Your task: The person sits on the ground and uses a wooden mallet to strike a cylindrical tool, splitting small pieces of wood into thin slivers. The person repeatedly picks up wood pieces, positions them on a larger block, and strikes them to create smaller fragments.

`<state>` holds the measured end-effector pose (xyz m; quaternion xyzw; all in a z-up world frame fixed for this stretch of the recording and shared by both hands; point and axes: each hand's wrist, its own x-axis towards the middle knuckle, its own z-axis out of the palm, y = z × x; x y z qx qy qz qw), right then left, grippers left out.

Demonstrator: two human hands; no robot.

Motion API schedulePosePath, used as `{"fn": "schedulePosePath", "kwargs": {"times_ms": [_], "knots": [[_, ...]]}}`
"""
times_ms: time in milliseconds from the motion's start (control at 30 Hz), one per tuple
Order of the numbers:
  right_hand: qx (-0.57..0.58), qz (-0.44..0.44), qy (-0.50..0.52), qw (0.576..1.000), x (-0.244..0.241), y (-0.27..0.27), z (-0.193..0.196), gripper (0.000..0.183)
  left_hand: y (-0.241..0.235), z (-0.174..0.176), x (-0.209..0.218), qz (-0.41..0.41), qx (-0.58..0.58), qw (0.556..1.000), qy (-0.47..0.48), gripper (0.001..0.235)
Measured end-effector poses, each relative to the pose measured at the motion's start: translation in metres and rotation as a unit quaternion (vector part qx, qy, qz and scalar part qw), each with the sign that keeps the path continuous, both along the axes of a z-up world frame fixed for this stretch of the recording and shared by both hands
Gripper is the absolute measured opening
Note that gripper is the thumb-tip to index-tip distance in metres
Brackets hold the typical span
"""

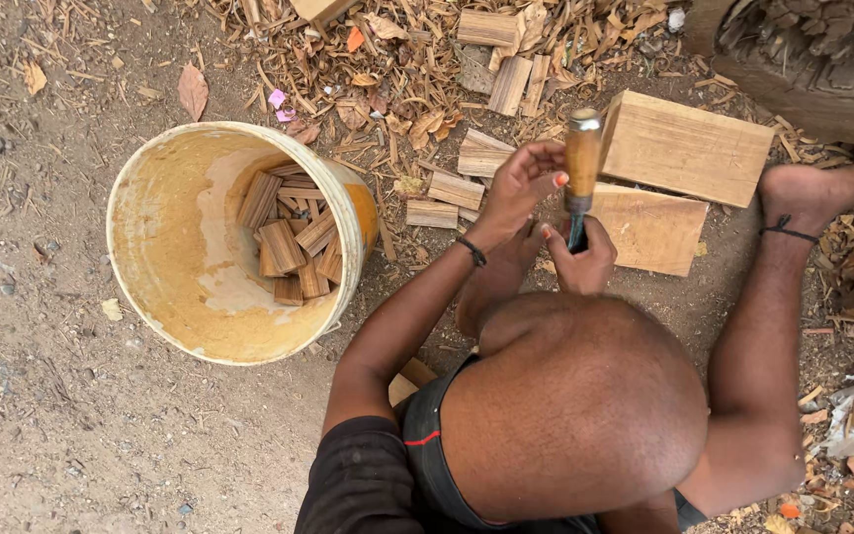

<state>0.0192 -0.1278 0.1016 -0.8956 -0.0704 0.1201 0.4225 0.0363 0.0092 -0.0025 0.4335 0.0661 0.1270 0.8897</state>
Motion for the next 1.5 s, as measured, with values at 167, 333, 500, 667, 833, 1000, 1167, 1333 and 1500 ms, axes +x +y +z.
{"fn": "schedulePosePath", "kwargs": {"times_ms": [167,333,500,667,833,1000,1167,1333,1500], "knots": [[0.025,0.21,-0.065,0.975,0.042,0.034,-0.01,0.043,0.05,0.027,0.026,0.08,-0.079,0.994,-0.012,0.055],[0.153,0.245,-0.06,0.956,0.074,0.054,-0.034,0.038,0.091,0.028,0.028,0.21,0.0,0.977,0.041,0.04],[0.055,0.067,-0.103,0.991,0.093,0.054,-0.092,0.024,0.14,0.021,0.015,0.408,0.176,0.888,0.118,0.04],[-0.109,0.271,-0.215,0.932,0.074,0.068,-0.102,0.031,0.157,0.045,0.001,0.48,0.01,0.877,0.021,0.032],[-0.269,0.377,-0.186,0.867,0.076,0.117,-0.088,0.051,0.15,0.069,-0.014,0.474,0.074,0.876,0.044,0.027],[-0.369,0.411,-0.084,0.829,0.087,0.12,-0.098,0.019,0.143,0.066,-0.012,0.461,0.064,0.881,0.088,0.028],[-0.118,0.321,0.001,0.94,0.08,0.059,-0.091,0.024,0.122,0.053,-0.014,0.443,0.035,0.893,0.074,0.027],[0.038,0.118,-0.103,0.987,0.063,-0.022,-0.034,0.028,0.111,0.073,-0.011,0.397,0.038,0.916,0.046,0.033],[0.059,0.019,-0.174,0.983,0.045,-0.098,0.003,0.029,0.097,0.13,-0.011,0.341,0.07,0.937,0.043,0.033]]}}
